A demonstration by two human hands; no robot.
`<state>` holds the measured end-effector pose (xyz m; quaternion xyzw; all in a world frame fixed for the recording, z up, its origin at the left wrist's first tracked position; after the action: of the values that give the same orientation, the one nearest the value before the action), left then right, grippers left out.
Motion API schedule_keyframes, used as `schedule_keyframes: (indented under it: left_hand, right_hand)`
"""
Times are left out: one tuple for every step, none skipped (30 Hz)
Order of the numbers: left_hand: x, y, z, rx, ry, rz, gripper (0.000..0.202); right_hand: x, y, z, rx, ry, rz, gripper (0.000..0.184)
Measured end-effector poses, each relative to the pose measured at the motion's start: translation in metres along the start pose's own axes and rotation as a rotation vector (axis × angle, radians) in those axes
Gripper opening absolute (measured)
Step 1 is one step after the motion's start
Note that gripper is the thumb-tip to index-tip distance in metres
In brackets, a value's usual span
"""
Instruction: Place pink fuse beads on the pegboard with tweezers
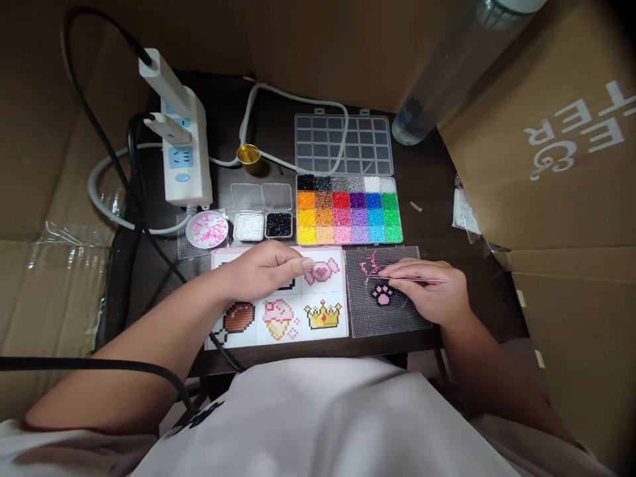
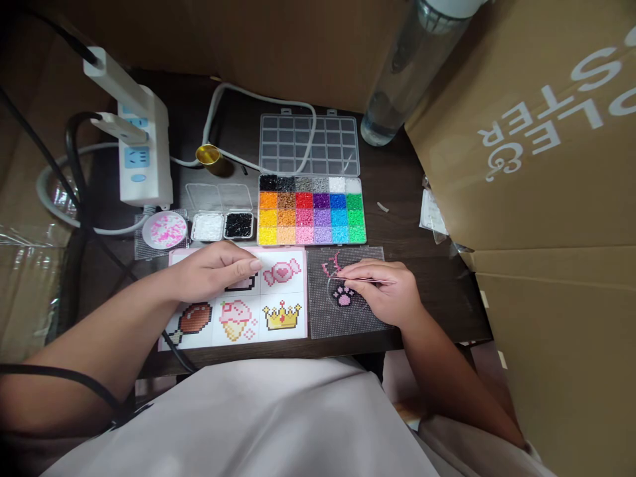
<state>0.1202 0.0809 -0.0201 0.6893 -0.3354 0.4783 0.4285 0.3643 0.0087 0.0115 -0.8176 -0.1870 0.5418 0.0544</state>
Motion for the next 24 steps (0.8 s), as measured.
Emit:
schedule_keyframes:
  left_hand:
    - [-0.0002,0.0001,-0.0001,0.001,0.001,0.002,0.075]
    - [-0.0002,0.0002,-0.0002,0.003,0.001,0.004,0.074]
    - [0.0,0.0004,-0.0003,0.005,0.002,0.007,0.074]
    - [0.0003,0.0007,-0.0005,0.007,0.003,0.011,0.074]
    - [0.0007,0.0009,-0.0006,0.008,0.004,0.014,0.073]
    - [0.0012,0.0012,-0.0008,0.011,0.005,0.017,0.073]
    - [0.0016,0.0013,-0.0009,0.013,0.005,0.02,0.072]
    - [0.002,0.0014,-0.001,0.015,0.005,0.023,0.072]
    - [0.0024,0.0015,-0.0011,0.016,0.005,0.025,0.072]
    - [0.0026,0.0014,-0.0011,0.017,0.004,0.028,0.071]
    - [0.0028,0.0012,-0.0011,0.017,0.004,0.031,0.071]
    - [0.0028,0.001,-0.001,0.016,0.004,0.032,0.071]
    - [0.0027,0.0007,-0.0009,0.016,0.004,0.033,0.071]
    - [0.0025,0.0005,-0.0008,0.016,0.005,0.034,0.071]
    - [0.0023,0.0003,-0.0007,0.016,0.005,0.034,0.071]
    - [0.002,0.0002,-0.0007,0.015,0.005,0.034,0.07]
    - [0.0019,0.0001,-0.0007,0.015,0.004,0.034,0.07]
    - [0.0018,0.0002,-0.0009,0.016,0.004,0.034,0.07]
    - [0.0018,0.0003,-0.001,0.017,0.004,0.035,0.07]
    - [0.002,0.0005,-0.0012,0.018,0.003,0.036,0.07]
    - [0.0023,0.0007,-0.0013,0.019,0.004,0.037,0.07]
    - [0.0027,0.0008,-0.0015,0.019,0.004,0.038,0.07]
    - [0.0033,0.0009,-0.0015,0.019,0.004,0.04,0.07]
    - [0.0038,0.0009,-0.0016,0.019,0.005,0.042,0.07]
  right_hand:
    - [-0.0004,0.0002,-0.0007,0.005,0.002,0.001,0.031]
    - [-0.0007,0.0006,-0.0019,0.014,0.004,0.002,0.031]
    - [-0.0008,0.0012,-0.0035,0.027,0.007,0.005,0.032]
    - [-0.0008,0.0019,-0.0054,0.044,0.013,0.01,0.032]
    - [-0.0005,0.0027,-0.0074,0.061,0.02,0.017,0.032]
    - [-0.0001,0.0035,-0.009,0.076,0.028,0.023,0.032]
    - [0.0004,0.0041,-0.01,0.083,0.033,0.027,0.032]
    - [0.0008,0.0045,-0.0104,0.084,0.035,0.029,0.031]
    - [0.0012,0.0046,-0.0101,0.079,0.036,0.028,0.031]
    - [0.0017,0.0047,-0.0096,0.072,0.035,0.028,0.03]
    - [0.0022,0.0047,-0.0093,0.068,0.035,0.027,0.03]
    - [0.0029,0.0048,-0.0091,0.067,0.036,0.029,0.029]
    - [0.0036,0.0048,-0.0092,0.068,0.038,0.031,0.029]
    - [0.0043,0.0049,-0.0093,0.07,0.04,0.034,0.029]
    - [0.0048,0.005,-0.0095,0.072,0.042,0.036,0.029]
    - [0.0052,0.0051,-0.0094,0.072,0.044,0.037,0.029]
    - [0.0055,0.0051,-0.0093,0.071,0.048,0.04,0.029]
    - [0.0057,0.0052,-0.0092,0.069,0.052,0.042,0.028]
    - [0.0059,0.0053,-0.0092,0.067,0.055,0.044,0.028]
    - [0.006,0.0054,-0.0093,0.067,0.057,0.046,0.028]
    - [0.0062,0.0055,-0.0094,0.068,0.058,0.047,0.028]
    - [0.0063,0.0056,-0.0096,0.07,0.056,0.047,0.029]
    - [0.0065,0.0056,-0.0098,0.071,0.052,0.045,0.029]
    - [0.0066,0.0055,-0.0097,0.071,0.05,0.044,0.029]
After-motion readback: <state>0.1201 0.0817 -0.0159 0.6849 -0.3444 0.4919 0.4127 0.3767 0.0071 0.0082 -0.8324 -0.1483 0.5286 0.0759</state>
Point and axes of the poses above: each hand's wrist, its own y-axis away from the middle knuckle, its own z-axis out of the palm, x = y × z, the point moved 9 cm from there along -y, towards the middle knuckle, and after that the axes turned 9 degrees about -x, right-handed, at the moved point
